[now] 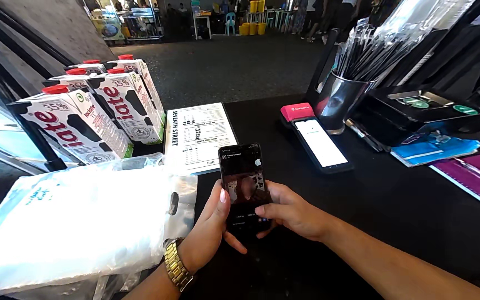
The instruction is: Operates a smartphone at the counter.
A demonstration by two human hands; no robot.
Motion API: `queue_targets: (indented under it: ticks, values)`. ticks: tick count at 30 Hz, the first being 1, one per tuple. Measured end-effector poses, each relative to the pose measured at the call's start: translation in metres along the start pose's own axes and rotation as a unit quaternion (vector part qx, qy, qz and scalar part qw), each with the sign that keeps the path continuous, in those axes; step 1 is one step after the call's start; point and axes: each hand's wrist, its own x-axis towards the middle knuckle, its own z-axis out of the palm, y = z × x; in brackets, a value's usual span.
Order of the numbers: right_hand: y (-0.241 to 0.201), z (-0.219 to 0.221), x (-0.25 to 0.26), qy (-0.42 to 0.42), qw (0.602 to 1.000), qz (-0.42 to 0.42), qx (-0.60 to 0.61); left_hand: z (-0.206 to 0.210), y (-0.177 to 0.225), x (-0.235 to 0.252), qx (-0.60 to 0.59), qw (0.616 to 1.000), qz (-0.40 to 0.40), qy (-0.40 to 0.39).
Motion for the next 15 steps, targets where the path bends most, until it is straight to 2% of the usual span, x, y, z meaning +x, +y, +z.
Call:
queue_targets:
  ticks: [7, 15]
  values:
    - [-0.0006, -0.0028, 0.0007, 0.019, 0.995, 0.049, 0.08, -0.0001, -0.0013, 0.0003, 0.002, 1.0, 0.017, -0.011]
    - [-0.0005, -0.0045, 0.0005, 0.029, 0.992, 0.058, 0.113, -0.0011, -0.0029, 0.0003, 0.008, 0.999, 0.024, -0.03]
